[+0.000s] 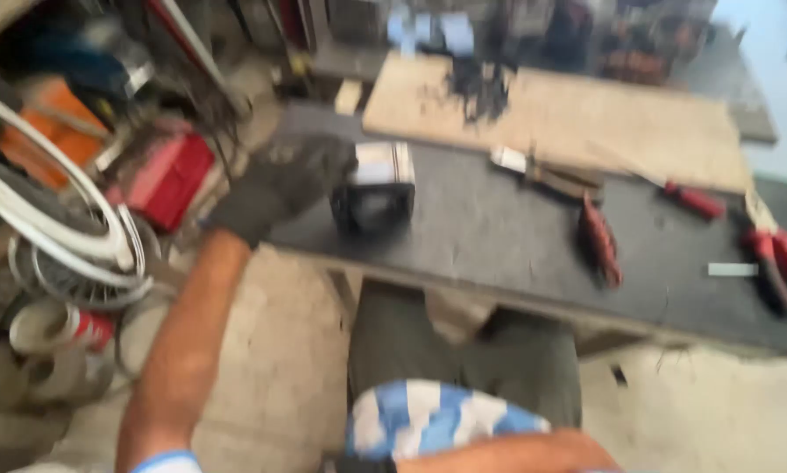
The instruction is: Disassembling a motor stator by manually extracting the copper wire windings.
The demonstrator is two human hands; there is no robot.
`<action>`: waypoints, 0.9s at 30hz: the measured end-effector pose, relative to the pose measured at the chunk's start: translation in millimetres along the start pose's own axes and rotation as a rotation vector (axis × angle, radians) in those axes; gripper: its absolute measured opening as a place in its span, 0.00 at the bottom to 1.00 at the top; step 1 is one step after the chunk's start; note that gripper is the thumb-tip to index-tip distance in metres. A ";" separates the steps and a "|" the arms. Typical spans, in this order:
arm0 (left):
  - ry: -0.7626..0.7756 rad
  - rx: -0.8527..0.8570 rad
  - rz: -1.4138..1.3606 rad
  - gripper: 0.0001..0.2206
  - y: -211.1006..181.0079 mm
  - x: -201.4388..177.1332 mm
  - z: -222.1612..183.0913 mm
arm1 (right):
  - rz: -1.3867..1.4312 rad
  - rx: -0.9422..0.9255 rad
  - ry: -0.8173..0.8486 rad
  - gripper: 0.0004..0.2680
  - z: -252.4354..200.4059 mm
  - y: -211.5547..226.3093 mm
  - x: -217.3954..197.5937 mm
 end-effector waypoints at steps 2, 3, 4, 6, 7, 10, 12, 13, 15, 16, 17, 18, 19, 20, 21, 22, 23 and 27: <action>-0.032 -0.012 0.025 0.25 11.7 11.9 -8.2 | -0.260 -0.146 0.173 0.10 -21.2 -4.5 19.1; -0.152 0.241 0.000 0.21 22.5 20.5 -10.1 | -0.407 -0.243 0.270 0.11 -12.1 -5.4 2.1; -0.268 0.506 -0.013 0.18 32.5 26.3 -8.7 | -0.558 -0.343 0.353 0.13 -2.4 -3.1 -10.8; -0.282 0.434 -0.147 0.16 21.8 18.5 -29.3 | -0.478 -0.256 0.266 0.13 11.5 34.3 -67.2; -0.274 0.358 -0.290 0.15 17.1 17.8 -39.4 | -0.383 -0.154 0.175 0.14 16.0 53.0 -92.6; -0.528 0.200 -0.468 0.17 33.4 63.6 -50.0 | -0.472 0.052 -0.383 0.11 -21.2 1.2 -142.8; -0.681 0.135 -0.524 0.14 21.2 85.3 -67.5 | -0.338 0.104 -0.515 0.10 -11.7 47.9 -172.6; -0.837 0.062 -0.579 0.13 15.4 96.4 -76.9 | -0.202 0.154 -0.640 0.12 -8.2 70.9 -188.3; -0.900 -0.070 -0.681 0.11 -3.3 129.1 -96.1 | -0.142 0.120 -0.727 0.13 -9.0 64.2 -196.6; -0.951 -0.207 -0.775 0.12 -10.9 144.9 -107.8 | -0.071 0.087 -0.815 0.14 -9.7 60.8 -198.3; -0.948 -0.206 -0.774 0.12 -29.4 149.0 -118.2 | -0.070 0.088 -0.819 0.14 -11.4 56.6 -196.2; -0.845 -0.205 -0.883 0.14 -48.1 154.0 -127.7 | -0.041 0.122 -0.855 0.13 -12.8 52.0 -195.7; -0.738 -0.203 -0.990 0.17 -67.1 159.3 -137.5 | -0.012 0.156 -0.892 0.13 -14.4 47.3 -195.0; -0.734 -0.204 -0.995 0.17 -74.1 156.7 -143.6 | -0.017 0.160 -0.894 0.13 -13.1 45.8 -191.4; -0.522 -0.158 -1.040 0.15 -82.6 156.0 -148.1 | -0.164 0.225 -0.758 0.12 -11.5 43.7 -187.5; -0.296 -0.101 -1.084 0.21 -93.9 157.6 -151.2 | -0.316 0.297 -0.631 0.11 -14.5 42.2 -185.4; -0.278 -0.091 -1.099 0.21 -91.3 165.1 -153.5 | -0.328 0.311 -0.645 0.11 -25.1 15.3 -171.2; -0.298 -0.392 -1.111 0.15 -64.3 179.6 -156.8 | -0.322 0.400 -0.370 0.10 -29.9 19.0 -147.6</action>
Point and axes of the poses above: each hand's wrist, its own z-axis towards the middle knuckle, its own x-axis out of the palm, y = z × x, the point moved 1 cm from there along z, towards the middle knuckle, and after that the axes turned 5 degrees about -z, right-handed, at the moved point
